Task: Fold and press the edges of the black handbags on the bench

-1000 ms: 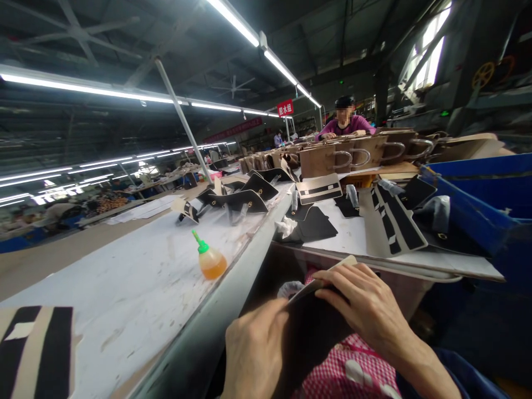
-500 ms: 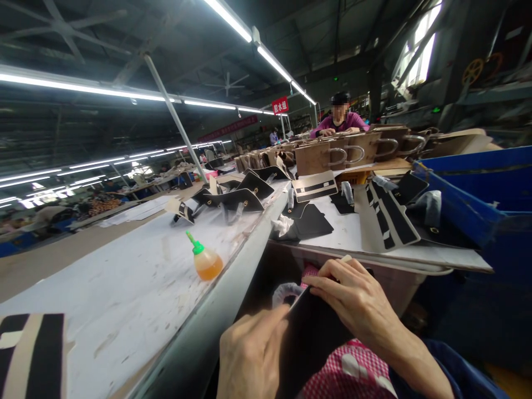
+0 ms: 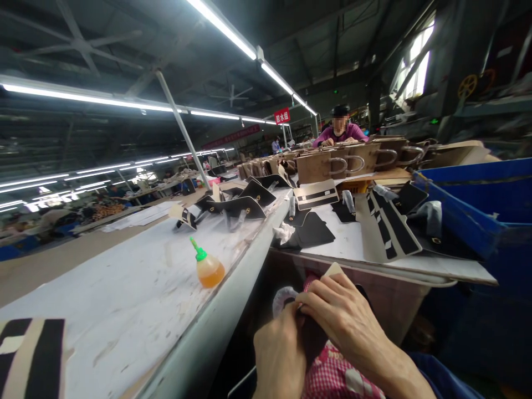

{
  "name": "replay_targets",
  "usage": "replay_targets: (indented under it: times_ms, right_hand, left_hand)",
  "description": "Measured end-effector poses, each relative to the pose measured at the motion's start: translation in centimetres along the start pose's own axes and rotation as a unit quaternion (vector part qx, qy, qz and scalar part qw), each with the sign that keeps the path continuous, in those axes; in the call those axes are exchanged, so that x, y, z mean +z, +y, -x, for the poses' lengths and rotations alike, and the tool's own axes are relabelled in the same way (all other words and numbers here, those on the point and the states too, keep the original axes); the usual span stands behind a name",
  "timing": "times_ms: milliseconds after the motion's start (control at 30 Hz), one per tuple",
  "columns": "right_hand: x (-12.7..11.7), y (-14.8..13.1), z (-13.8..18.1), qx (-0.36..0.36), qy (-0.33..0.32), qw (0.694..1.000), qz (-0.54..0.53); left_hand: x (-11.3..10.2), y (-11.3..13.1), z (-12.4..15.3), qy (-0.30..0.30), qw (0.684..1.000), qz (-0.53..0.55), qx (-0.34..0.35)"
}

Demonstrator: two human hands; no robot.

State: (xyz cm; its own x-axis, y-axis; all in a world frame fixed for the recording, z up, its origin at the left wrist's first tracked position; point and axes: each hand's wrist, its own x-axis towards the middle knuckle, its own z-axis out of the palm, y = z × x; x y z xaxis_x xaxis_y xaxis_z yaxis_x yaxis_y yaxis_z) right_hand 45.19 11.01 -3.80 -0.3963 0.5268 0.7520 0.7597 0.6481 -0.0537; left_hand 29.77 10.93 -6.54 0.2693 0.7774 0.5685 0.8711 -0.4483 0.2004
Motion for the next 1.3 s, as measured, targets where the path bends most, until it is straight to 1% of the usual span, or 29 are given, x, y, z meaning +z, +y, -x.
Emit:
replay_targets:
  times_ms: [67,100,167,233,267,333,400,467,533,600,667,733,933,1100,1200,1300]
  right_hand:
    - [-1.0,0.8,0.2,0.003,0.041,0.999,0.011]
    - [-1.5,1.3,0.4,0.018,0.067,0.998,0.012]
    - [-2.1,2.3,0.9,0.075,0.119,0.99,-0.009]
    - [-2.2,3.1,1.3,0.137,0.144,0.978,-0.058]
    - [-2.1,3.3,1.4,0.156,0.148,0.973,-0.086]
    - [-1.7,3.6,1.4,0.166,0.153,0.964,-0.14]
    - [-1.4,3.5,1.3,0.174,0.164,0.953,-0.186]
    - [-1.4,3.4,1.1,0.199,0.161,0.937,-0.237]
    - [-1.7,3.2,1.1,0.239,0.137,0.911,-0.307]
    - [-2.3,2.9,1.1,0.285,0.117,0.874,-0.375]
    - [-2.7,2.7,1.2,0.326,0.11,0.843,-0.413]
    - [-3.0,2.7,1.3,0.353,0.106,0.826,-0.426]
    - [-3.1,3.0,1.2,0.366,0.092,0.802,-0.463]
    - [-3.2,2.3,0.9,0.384,0.123,0.794,-0.455]
    - [-3.4,1.6,0.7,0.399,0.134,0.799,-0.429]
    - [-3.7,1.1,0.6,0.406,0.142,0.799,-0.42]
  left_hand:
    - [-0.5,-1.1,-0.1,-0.002,1.0,0.022,0.004]
    - [-0.9,-1.8,0.0,0.002,0.999,0.035,0.008]
    - [-2.0,-3.2,0.2,0.018,0.998,0.06,0.018]
    - [-3.1,-4.1,0.3,0.032,0.995,0.092,0.027]
    - [-3.6,-4.3,0.4,0.033,0.993,0.109,0.028]
    - [-4.3,-4.4,0.4,0.026,0.99,0.138,0.034]
    - [-4.7,-4.1,0.6,0.018,0.986,0.16,0.048]
    - [-4.8,-3.7,0.8,0.008,0.981,0.187,0.059]
    - [-4.8,-3.3,1.0,-0.004,0.973,0.224,0.056]
    - [-4.7,-2.9,1.2,-0.02,0.963,0.265,0.044]
    - [-4.8,-2.6,1.3,-0.036,0.953,0.3,0.031]
    - [-4.8,-2.4,1.2,-0.048,0.944,0.326,0.021]
    - [-5.4,-2.1,0.9,-0.094,0.936,0.339,0.01]
    - [-5.7,-1.7,0.8,-0.12,0.923,0.366,0.017]
    - [-5.4,-1.8,0.9,-0.108,0.926,0.36,0.023]
    - [-4.8,-2.1,0.9,-0.074,0.943,0.321,0.049]
